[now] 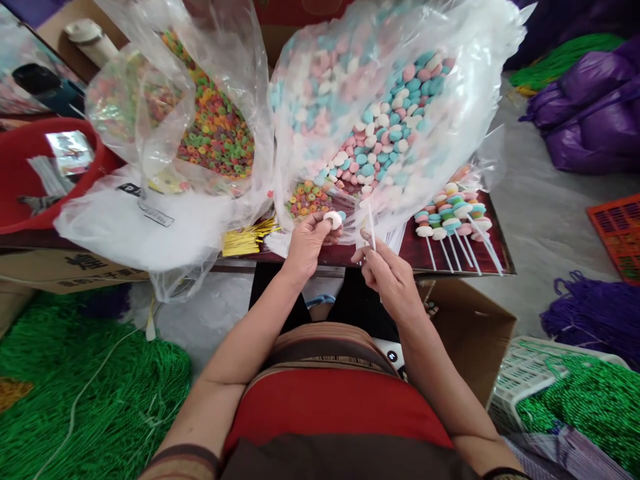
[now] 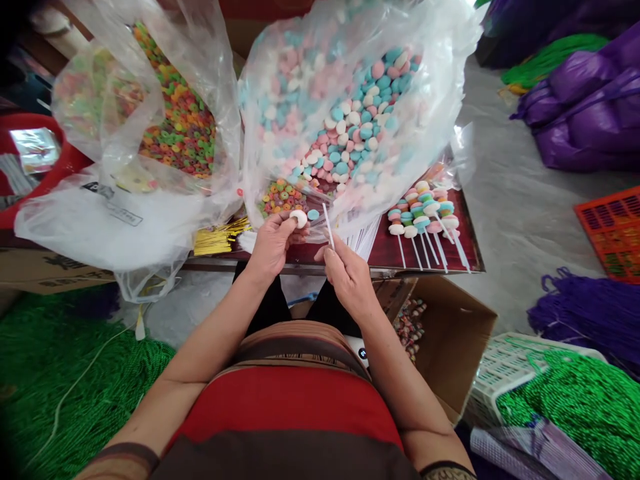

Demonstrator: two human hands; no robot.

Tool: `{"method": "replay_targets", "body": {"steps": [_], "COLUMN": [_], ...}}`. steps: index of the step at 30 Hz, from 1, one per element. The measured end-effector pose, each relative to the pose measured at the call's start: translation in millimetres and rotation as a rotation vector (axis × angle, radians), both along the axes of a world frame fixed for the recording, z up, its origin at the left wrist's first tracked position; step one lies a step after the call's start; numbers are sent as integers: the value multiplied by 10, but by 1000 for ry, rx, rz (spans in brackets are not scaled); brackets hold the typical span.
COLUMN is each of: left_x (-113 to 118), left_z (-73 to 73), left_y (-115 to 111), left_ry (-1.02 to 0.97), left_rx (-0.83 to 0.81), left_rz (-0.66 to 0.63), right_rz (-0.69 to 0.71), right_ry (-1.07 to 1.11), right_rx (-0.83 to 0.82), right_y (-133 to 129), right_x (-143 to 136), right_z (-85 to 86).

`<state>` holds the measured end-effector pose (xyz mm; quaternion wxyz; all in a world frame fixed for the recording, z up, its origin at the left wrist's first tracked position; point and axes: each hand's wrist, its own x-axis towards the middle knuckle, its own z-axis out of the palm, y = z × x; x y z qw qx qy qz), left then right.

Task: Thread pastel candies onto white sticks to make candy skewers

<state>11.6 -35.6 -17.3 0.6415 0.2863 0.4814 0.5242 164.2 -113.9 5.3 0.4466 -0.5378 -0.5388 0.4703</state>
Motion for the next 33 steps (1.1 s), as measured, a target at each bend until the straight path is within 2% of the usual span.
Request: {"method": "replay_targets", "body": {"steps": [3,7,12,18,26,30,33], "left_x": [16,21,3,-34,-39,-6,-6], "left_z": [-47,-85,-79,-79,-194,-246,-254], "left_y": [-17,-33,-40,-111,-173,-187,-164], "left_ry": [-32,-18,83,457,969,981,987], "left_rx": [55,132,270,395,745,758,745], "left_rz": [-14,-16,-40,-45,-64,-96,-81], "right_rz": [59,127,121,71,37,35,82], "right_ry": [1,-181,-334,-294,-36,-35,-130], "right_rx": [-36,-54,-13,-47,-248,-258,-237], "right_y": [-56,-38,-11,-20,23,12,-63], "right_x": [-51,-78,-69,-55,-66,-46,46], "right_z": [-8,2,60,80,119,97,83]}}
